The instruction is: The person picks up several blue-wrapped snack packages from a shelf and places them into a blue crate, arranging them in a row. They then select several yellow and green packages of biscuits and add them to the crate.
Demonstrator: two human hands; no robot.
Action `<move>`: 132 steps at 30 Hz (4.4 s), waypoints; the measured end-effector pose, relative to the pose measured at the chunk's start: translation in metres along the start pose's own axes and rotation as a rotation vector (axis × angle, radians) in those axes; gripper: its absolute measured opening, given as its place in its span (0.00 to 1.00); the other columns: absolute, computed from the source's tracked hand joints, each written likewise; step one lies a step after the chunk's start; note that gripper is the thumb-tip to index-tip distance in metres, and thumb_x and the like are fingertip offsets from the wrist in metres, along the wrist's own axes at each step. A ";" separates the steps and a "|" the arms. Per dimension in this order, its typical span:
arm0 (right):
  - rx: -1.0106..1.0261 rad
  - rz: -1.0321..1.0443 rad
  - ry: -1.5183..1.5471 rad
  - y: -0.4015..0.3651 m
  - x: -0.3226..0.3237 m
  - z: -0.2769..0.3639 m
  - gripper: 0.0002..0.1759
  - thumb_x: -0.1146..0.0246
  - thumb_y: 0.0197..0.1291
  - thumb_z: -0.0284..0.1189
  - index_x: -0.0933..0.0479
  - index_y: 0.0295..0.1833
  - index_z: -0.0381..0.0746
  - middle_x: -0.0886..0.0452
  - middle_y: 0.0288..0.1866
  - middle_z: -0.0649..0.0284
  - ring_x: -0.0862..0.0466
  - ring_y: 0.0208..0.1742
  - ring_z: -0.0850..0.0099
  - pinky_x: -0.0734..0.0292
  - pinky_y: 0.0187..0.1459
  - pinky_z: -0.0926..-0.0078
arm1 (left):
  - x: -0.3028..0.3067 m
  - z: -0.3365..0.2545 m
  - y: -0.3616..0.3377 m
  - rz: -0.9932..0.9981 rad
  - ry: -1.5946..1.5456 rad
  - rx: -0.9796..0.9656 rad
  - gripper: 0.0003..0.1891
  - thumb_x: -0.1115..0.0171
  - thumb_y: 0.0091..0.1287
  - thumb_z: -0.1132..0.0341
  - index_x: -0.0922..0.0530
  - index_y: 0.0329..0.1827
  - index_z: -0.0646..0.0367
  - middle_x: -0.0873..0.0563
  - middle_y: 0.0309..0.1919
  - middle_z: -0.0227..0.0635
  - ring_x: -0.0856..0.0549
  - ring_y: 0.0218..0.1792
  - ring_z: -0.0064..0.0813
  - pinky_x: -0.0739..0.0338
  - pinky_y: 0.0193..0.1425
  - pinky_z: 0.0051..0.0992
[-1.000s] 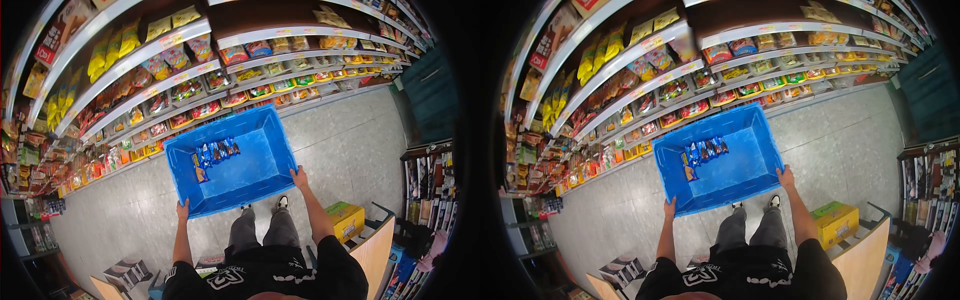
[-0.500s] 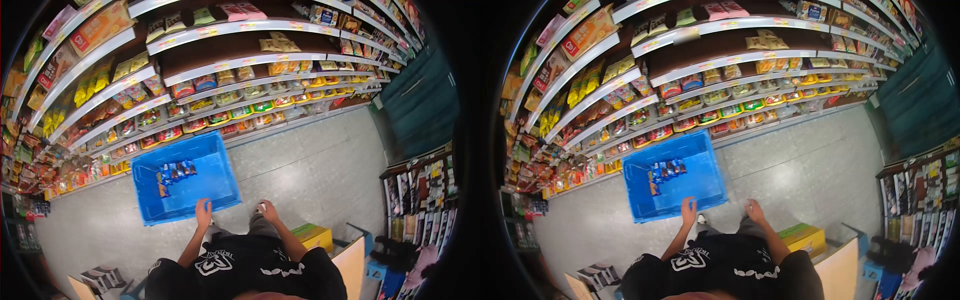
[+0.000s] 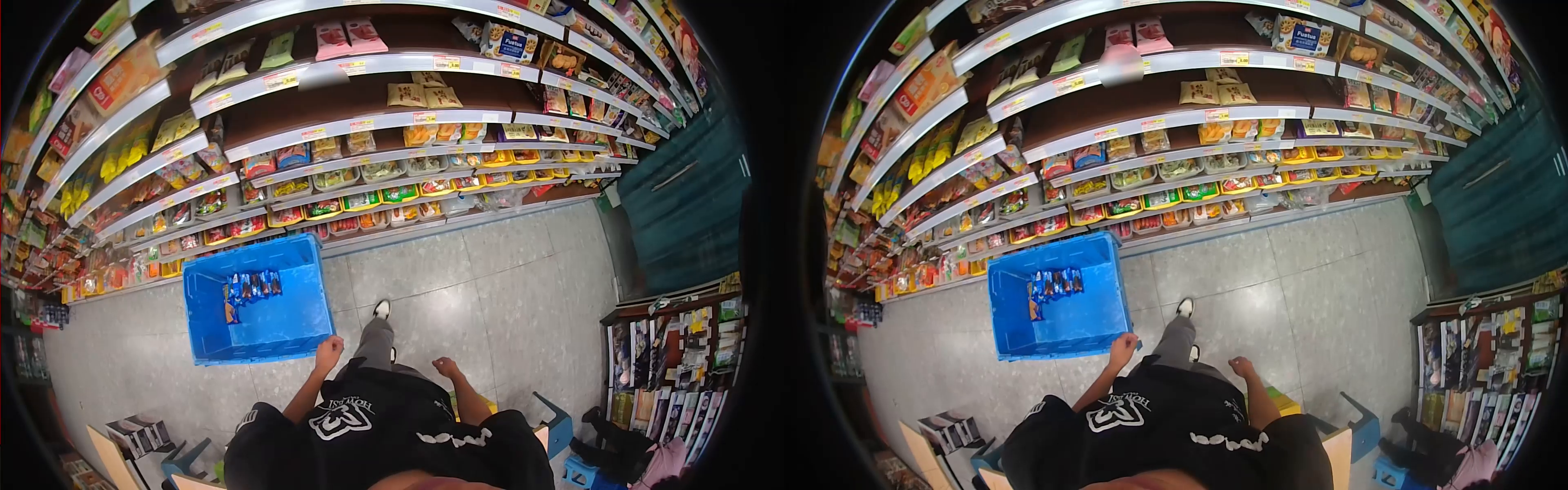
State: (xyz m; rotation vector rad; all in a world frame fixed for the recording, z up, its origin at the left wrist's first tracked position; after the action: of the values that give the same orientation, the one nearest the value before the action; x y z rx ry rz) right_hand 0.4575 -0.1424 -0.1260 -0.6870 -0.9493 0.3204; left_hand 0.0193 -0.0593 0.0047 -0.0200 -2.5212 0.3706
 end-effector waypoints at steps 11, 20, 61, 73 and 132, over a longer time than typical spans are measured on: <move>0.518 -0.748 0.612 0.166 0.429 0.223 0.14 0.46 0.67 0.33 0.23 0.45 0.32 0.19 0.33 0.65 0.20 0.35 0.77 0.26 0.36 0.79 | -0.001 -0.084 0.147 -0.082 -0.008 -0.062 0.11 0.41 0.65 0.61 0.20 0.37 0.60 0.14 0.31 0.44 0.13 0.33 0.41 0.20 0.37 0.34; 0.658 -1.111 0.124 0.187 0.668 0.463 0.22 0.39 0.59 0.42 0.27 0.51 0.36 0.20 0.44 0.54 0.21 0.48 0.56 0.28 0.47 0.58 | 0.068 -0.315 0.295 -0.156 -0.087 -0.360 0.09 0.42 0.65 0.64 0.21 0.40 0.61 0.17 0.33 0.43 0.17 0.34 0.43 0.24 0.38 0.36; 0.817 -0.032 0.674 0.333 0.666 0.578 0.24 0.36 0.59 0.34 0.30 0.59 0.38 0.24 0.58 0.59 0.25 0.57 0.66 0.28 0.55 0.69 | 0.106 -0.480 0.533 -0.201 -0.284 -0.435 0.22 0.29 0.56 0.61 0.22 0.49 0.65 0.15 0.45 0.41 0.17 0.47 0.34 0.26 0.54 0.29; 0.774 0.223 1.111 0.335 0.662 0.579 0.23 0.38 0.61 0.33 0.31 0.60 0.39 0.26 0.59 0.59 0.25 0.58 0.66 0.28 0.56 0.68 | 0.098 -0.418 0.567 -0.096 -0.659 -0.093 0.26 0.32 0.60 0.62 0.28 0.59 0.63 0.23 0.56 0.37 0.25 0.56 0.27 0.29 0.60 0.28; 0.645 0.016 1.012 0.153 0.490 0.525 0.32 0.50 0.70 0.41 0.48 0.73 0.38 0.31 0.61 0.58 0.28 0.58 0.75 0.24 0.47 0.78 | 0.072 -0.437 0.395 0.063 -0.821 -0.302 0.25 0.34 0.62 0.68 0.35 0.59 0.57 0.25 0.50 0.33 0.25 0.51 0.23 0.28 0.54 0.23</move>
State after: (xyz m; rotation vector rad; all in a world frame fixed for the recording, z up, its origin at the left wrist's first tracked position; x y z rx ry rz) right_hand 0.3011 0.4418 0.2908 -0.1851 0.1426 0.2257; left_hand 0.1755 0.4401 0.2847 -0.0793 -3.3752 -0.0024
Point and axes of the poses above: each hand's wrist, its own y-axis towards the middle knuckle, its own x-axis out of the back of the hand, z = x × y, the point moved 10 cm from there along y, towards the middle knuckle
